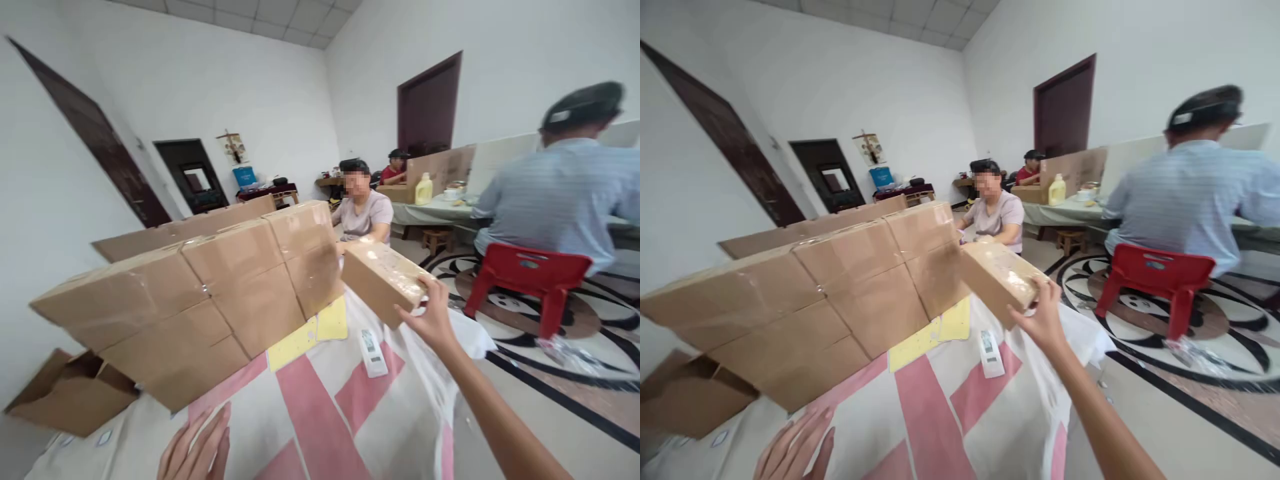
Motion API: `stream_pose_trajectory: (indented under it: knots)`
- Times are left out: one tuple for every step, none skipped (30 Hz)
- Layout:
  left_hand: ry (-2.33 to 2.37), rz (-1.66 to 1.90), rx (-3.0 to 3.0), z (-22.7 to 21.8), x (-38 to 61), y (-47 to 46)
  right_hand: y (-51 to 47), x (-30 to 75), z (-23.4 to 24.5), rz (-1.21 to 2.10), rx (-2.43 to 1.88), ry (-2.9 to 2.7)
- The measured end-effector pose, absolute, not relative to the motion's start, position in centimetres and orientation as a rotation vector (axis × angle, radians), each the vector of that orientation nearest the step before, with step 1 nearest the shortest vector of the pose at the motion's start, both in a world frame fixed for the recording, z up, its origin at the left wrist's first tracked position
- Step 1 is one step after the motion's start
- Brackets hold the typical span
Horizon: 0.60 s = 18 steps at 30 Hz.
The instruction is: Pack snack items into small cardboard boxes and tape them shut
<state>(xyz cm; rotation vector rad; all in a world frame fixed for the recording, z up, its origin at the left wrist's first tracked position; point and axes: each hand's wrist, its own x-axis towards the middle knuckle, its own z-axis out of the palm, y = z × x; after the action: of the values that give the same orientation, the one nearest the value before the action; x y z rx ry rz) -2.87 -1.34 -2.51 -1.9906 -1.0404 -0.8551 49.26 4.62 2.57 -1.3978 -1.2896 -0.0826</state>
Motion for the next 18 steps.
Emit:
stream_pose_trajectory:
  knots:
    - [-1.073,-0.840,-1.983,-2.9,-4.1,-1.3,6.7,50.6,1.4,-0.120,-1.459,-1.290]
    - [-1.112,-0.829,-1.969,-3.3,-5.4,-1.3,8.9,51.5,0.0,-0.153,-1.526,-1.308]
    - [-1.161,-0.825,-1.951,-3.7,-6.7,-1.4,11.3,52.2,-1.3,-0.184,-1.578,-1.324]
    - [-1.220,-0.826,-1.931,-4.2,-7.9,-1.5,13.7,52.6,-2.5,-0.185,-1.616,-1.336]
    - [-1.284,-0.832,-1.909,-4.6,-9.1,-1.6,16.0,52.8,-3.4,-0.168,-1.642,-1.345]
    - [-1.348,-0.842,-1.888,-5.0,-10.3,-1.8,18.1,52.8,-3.9,-0.119,-1.663,-1.370]
    - [-1.405,-0.854,-1.866,-5.3,-11.4,-2.0,19.9,52.6,-3.9,-0.042,-1.691,-1.404]
    - [-1.459,-0.872,-1.842,-5.5,-12.5,-2.2,21.4,52.2,-3.4,0.032,-1.733,-1.427]
    - [-1.509,-0.895,-1.816,-5.6,-13.7,-2.4,22.5,51.6,-2.4,0.076,-1.780,-1.434]
    - [-1.568,-0.924,-1.785,-5.7,-14.9,-2.6,23.2,50.6,-1.2,0.065,-1.818,-1.423]
    - [-1.636,-0.964,-1.749,-5.6,-16.3,-2.7,23.4,49.1,0.2,-0.009,-1.826,-1.401]
    - [-1.717,-1.018,-1.700,-5.6,-17.8,-2.7,23.2,47.1,1.6,-0.131,-1.787,-1.383]
    - [-1.817,-1.089,-1.623,-5.5,-19.4,-2.7,22.6,44.5,2.8,-0.269,-1.691,-1.386]
    - [-1.937,-1.172,-1.521,-5.4,-21.2,-2.4,21.7,41.3,3.8,-0.388,-1.544,-1.416]
    - [-2.061,-1.271,-1.397,-5.3,-23.2,-2.0,20.4,37.5,4.5,-0.443,-1.379,-1.493]
    - [-2.163,-1.390,-1.266,-5.3,-25.2,-1.3,18.9,33.1,4.8,-0.422,-1.215,-1.586]
    - [-2.253,-1.515,-1.138,-5.3,-27.3,-0.3,17.3,28.3,4.8,-0.348,-1.063,-1.691]
    - [-2.297,-1.659,-1.039,-5.3,-29.4,0.9,15.7,23.1,4.5,-0.218,-0.921,-1.824]
